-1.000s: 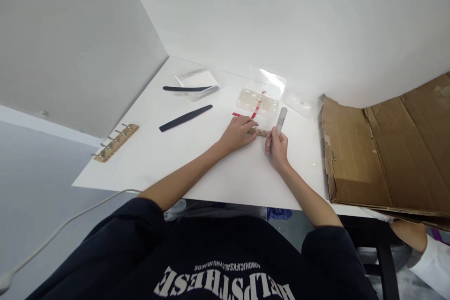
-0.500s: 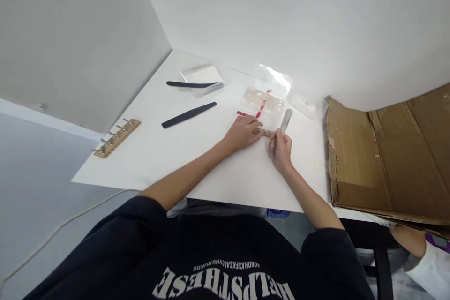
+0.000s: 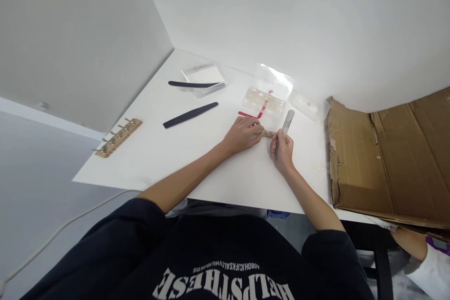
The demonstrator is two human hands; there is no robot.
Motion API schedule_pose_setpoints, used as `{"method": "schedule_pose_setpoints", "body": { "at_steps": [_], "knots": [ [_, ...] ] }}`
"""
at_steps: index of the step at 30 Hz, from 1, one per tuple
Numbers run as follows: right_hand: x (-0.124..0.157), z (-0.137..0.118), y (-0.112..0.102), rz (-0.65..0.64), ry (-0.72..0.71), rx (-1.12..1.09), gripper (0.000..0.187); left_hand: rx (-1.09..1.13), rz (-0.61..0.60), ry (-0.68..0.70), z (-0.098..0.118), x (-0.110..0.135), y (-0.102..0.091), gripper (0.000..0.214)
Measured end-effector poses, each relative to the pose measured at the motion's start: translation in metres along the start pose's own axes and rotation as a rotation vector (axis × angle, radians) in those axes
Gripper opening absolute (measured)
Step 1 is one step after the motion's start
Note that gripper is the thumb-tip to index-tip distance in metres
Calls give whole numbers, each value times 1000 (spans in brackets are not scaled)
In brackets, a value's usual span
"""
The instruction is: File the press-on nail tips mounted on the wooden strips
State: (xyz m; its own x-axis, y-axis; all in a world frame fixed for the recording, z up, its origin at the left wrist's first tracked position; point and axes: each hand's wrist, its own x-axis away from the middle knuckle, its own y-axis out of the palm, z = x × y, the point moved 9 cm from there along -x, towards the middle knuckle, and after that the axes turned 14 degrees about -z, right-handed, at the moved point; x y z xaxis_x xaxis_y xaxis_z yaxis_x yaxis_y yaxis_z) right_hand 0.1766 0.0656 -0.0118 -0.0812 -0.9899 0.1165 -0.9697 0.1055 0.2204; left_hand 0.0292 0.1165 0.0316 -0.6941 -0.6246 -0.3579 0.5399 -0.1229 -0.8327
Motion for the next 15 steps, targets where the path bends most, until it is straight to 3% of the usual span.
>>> {"method": "schedule_pose_setpoints", "body": {
  "at_steps": [15],
  "knots": [
    [0,3,0,-7,11,6,55,-98,-1,26,2,-2,-1,15]
  ]
}}
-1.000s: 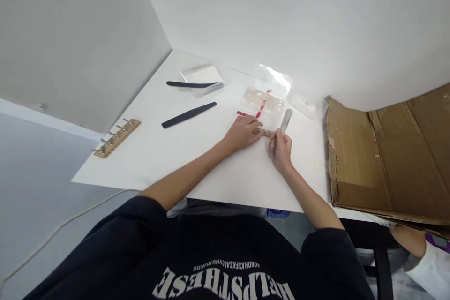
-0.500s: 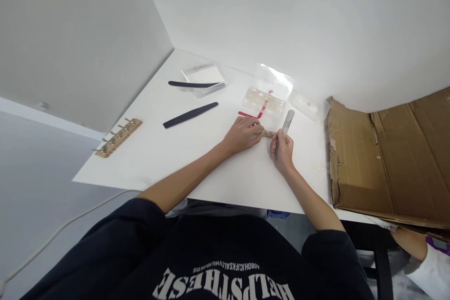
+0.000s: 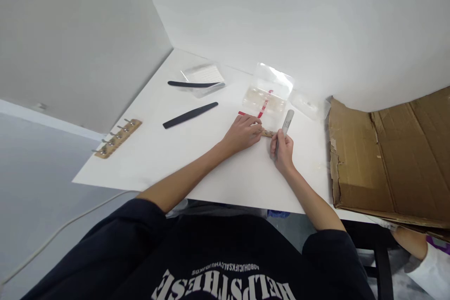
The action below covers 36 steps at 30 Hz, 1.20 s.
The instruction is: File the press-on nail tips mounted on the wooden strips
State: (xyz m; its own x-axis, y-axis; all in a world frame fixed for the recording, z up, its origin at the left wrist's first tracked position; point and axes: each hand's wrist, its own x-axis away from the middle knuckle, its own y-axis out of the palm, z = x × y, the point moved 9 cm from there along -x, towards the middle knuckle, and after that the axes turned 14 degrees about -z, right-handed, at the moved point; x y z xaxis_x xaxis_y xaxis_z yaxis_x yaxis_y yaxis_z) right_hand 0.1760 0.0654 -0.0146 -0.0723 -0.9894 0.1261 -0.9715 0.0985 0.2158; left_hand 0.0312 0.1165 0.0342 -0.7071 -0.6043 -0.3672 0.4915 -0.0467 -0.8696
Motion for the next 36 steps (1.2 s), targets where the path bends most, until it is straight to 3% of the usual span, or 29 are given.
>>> {"method": "schedule_pose_setpoints", "body": {
  "at_steps": [12,19,24,30,36],
  "knots": [
    [-4,4,-3,8,-34,4,54,18,-54,-52,-2,-1,4,17],
    [-5,6,-1,11,-61,-48,53,123,-62,-175,-20,-9,-10,23],
    [-12,0,-19,144,-79,-177,53,75,-63,-209,-35,-41,-15,22],
    [-22,-19,-52,263,-159,-254,52,3,-286,-151,-30,-101,13,26],
    [-22,-23,-55,286,-166,-277,48,-156,-448,-134,-26,-136,39,30]
  ]
}}
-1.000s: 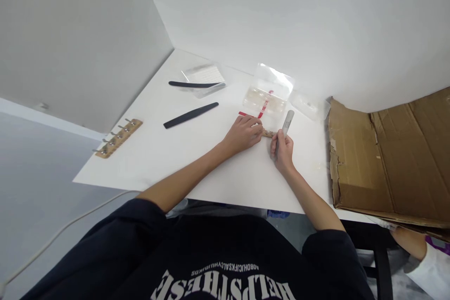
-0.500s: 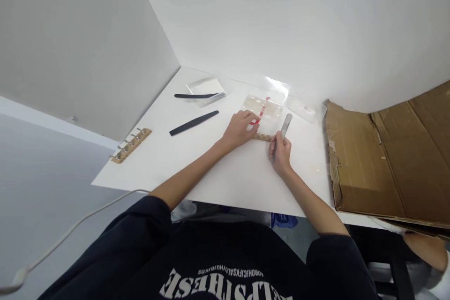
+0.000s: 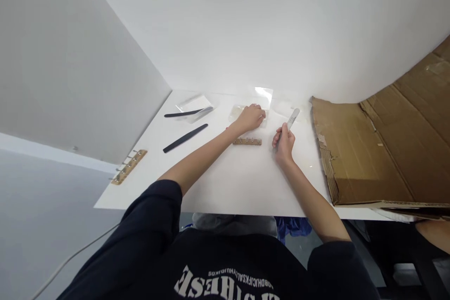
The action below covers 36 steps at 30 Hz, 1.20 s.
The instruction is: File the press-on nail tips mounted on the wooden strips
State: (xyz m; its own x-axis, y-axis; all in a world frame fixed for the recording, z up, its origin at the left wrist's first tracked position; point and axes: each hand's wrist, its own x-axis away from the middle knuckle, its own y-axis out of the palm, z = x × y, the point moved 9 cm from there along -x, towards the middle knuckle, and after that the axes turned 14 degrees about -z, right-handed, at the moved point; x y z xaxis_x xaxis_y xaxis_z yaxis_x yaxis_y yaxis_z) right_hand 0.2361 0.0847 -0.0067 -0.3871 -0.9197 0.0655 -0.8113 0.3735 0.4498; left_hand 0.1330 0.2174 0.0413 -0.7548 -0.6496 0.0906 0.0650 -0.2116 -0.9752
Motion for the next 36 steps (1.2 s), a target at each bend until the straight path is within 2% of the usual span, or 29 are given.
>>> {"method": "schedule_pose_setpoints", "body": {
  "at_steps": [9,17,22,28,36],
  "knots": [
    [0,-1,3,-13,11,-8,52,-77,-51,32,-5,-13,5,23],
    [2,1,0,-5,25,27,51,-66,3,68,0,-15,10,30],
    [0,1,-1,-12,3,34,53,61,1,100,-5,-18,9,26],
    [-1,2,-5,4,-3,37,53,295,8,106,-24,-22,4,21],
    [2,5,-2,-10,32,49,52,353,31,59,-34,-24,0,24]
  ]
}}
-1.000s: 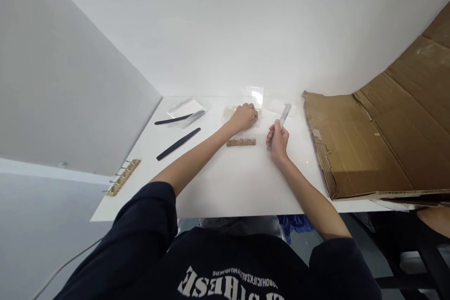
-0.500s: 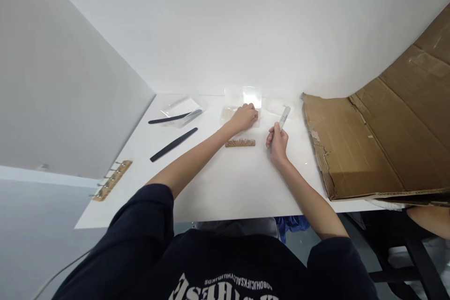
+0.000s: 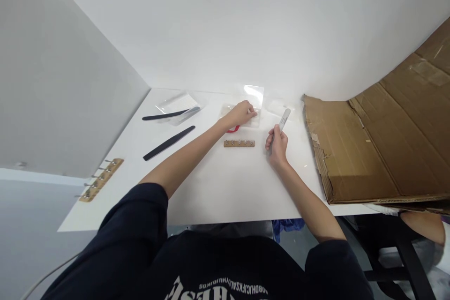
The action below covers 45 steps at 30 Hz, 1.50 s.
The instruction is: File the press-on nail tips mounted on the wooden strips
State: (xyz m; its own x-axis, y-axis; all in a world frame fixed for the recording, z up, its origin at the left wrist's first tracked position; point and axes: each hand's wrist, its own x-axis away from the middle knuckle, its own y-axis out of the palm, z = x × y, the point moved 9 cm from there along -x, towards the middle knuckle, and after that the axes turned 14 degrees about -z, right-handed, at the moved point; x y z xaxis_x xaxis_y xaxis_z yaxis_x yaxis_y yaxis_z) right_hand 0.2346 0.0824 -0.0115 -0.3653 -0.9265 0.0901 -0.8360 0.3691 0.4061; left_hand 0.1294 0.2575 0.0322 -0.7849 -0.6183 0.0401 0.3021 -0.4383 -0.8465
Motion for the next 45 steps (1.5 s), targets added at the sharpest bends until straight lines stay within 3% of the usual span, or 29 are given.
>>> {"method": "schedule_pose_setpoints", "body": {
  "at_steps": [17,27,35,45],
  "knots": [
    [3,0,5,-15,28,16,51,57,4,14,-5,3,-1,9],
    [1,3,4,-24,14,8,52,-56,13,32,7,5,-5,20],
    [2,2,7,-39,11,11,53,-316,-54,43,20,9,10,27],
    [3,3,8,-50,13,2,53,-312,-154,-69,22,-5,10,24]
  ]
}}
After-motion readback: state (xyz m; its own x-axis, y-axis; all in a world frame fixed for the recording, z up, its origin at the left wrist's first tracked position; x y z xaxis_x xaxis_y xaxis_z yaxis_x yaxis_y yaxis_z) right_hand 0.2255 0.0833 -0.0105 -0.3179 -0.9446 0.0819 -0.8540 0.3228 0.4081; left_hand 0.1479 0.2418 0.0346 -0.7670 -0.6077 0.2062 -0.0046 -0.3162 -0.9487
